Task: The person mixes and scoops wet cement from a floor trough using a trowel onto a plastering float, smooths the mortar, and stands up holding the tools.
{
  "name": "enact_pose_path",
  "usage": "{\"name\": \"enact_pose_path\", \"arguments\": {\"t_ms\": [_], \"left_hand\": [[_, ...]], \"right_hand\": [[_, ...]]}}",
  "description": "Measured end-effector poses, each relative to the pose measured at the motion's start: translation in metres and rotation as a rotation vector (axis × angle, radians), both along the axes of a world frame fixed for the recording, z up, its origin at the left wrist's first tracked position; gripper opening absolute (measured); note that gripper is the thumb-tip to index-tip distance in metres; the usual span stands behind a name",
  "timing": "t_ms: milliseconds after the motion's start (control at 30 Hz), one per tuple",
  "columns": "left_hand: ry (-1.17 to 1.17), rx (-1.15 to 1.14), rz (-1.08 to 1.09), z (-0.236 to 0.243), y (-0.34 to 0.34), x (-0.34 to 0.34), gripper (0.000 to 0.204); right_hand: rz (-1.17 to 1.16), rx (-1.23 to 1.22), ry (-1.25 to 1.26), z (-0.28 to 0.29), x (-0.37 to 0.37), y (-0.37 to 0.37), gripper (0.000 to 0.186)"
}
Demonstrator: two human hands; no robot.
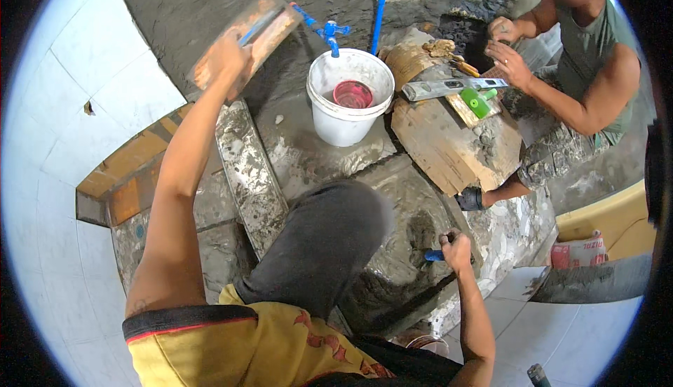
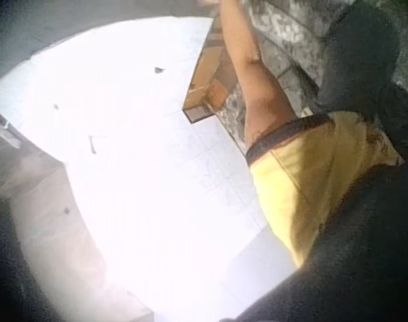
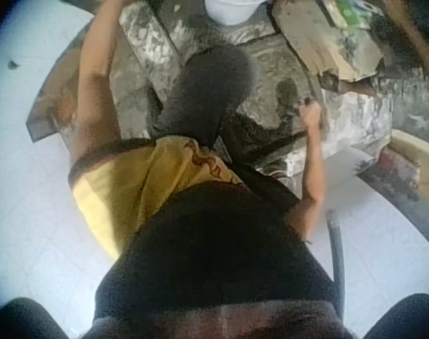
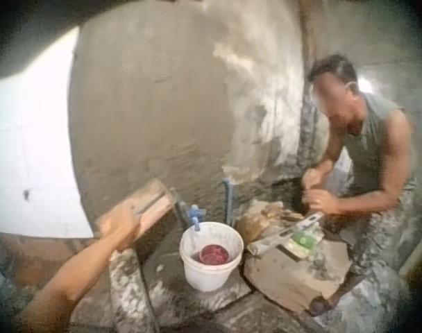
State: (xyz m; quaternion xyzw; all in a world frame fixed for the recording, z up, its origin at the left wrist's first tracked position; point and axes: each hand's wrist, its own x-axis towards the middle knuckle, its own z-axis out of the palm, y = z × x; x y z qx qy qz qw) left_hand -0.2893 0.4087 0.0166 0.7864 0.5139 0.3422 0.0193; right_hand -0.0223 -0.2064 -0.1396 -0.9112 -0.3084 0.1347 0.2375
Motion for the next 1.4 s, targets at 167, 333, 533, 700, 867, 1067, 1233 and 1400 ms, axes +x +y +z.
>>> {"name": "enact_pose_path", "arguments": {"t_ms": [167,333,533,700,867,1067,1233,1400], "left_hand": [[-0.282,0.047,-0.036,0.047,-0.091,-0.031,0.031],[-0.295,0.331,-0.891,0.100,-0.197,0.027,0.028],[-0.286,0.063,-1.599,0.129,-0.355,0.139,0.043],[-0.286,-0.163,-1.780,0.090,-0.429,0.189,0.023],[-0.291,-0.599,-1.743,0.041,-0.446,0.199,0.033],[-0.372,-0.754,-1.843,0.024,-0.427,0.227,0.034],[-0.346,-0.973,-1.811,0.023,-0.417,0.229,0.031],[-0.361,-0.945,-1.697,0.023,-0.405,0.227,0.030]], "right_hand": [[-0.009,-0.040,-0.005,0.006,-0.005,0.002,0.023],[0.055,0.067,-0.029,0.007,-0.002,0.007,0.018],[0.136,-0.096,-0.222,-0.034,0.008,0.007,0.028],[0.109,-0.126,-0.010,-0.007,-0.022,0.025,0.029],[0.426,0.061,-0.376,-0.047,0.006,-0.041,0.019],[0.213,0.070,-0.321,-0.009,-0.021,-0.013,0.022],[0.249,0.025,-0.265,-0.009,-0.017,-0.021,0.030],[0.280,0.056,-0.207,-0.005,-0.005,-0.014,0.034]]}}
